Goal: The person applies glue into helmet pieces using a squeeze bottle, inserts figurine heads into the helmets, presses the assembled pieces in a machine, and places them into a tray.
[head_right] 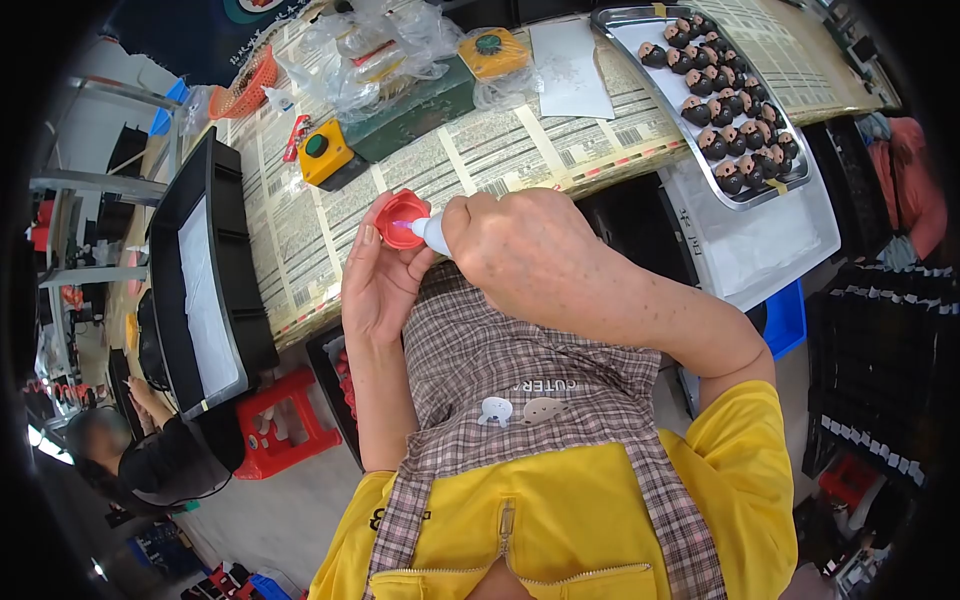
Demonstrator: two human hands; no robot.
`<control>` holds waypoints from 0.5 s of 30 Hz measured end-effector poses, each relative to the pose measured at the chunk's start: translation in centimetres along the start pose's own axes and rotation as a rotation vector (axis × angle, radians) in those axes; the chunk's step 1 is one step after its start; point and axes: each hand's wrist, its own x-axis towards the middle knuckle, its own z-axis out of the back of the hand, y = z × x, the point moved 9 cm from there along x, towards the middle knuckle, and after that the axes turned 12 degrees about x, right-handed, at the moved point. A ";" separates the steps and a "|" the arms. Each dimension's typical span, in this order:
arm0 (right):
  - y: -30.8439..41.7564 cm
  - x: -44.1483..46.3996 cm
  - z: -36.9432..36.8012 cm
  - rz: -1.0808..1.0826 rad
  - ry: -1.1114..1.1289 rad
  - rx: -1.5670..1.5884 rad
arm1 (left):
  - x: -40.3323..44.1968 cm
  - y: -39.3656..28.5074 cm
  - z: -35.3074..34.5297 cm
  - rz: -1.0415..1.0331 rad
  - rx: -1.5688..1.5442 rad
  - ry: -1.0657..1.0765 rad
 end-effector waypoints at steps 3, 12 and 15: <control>0.2 -0.2 -0.2 0.004 0.018 0.012 | 0.0 -0.2 0.0 -0.004 0.021 0.000; -0.3 -0.8 0.4 -0.042 0.036 0.054 | 0.1 -0.9 0.1 -0.042 0.091 0.002; -0.8 -1.0 0.5 -0.086 0.013 0.065 | 0.1 -1.3 0.1 -0.053 0.109 0.013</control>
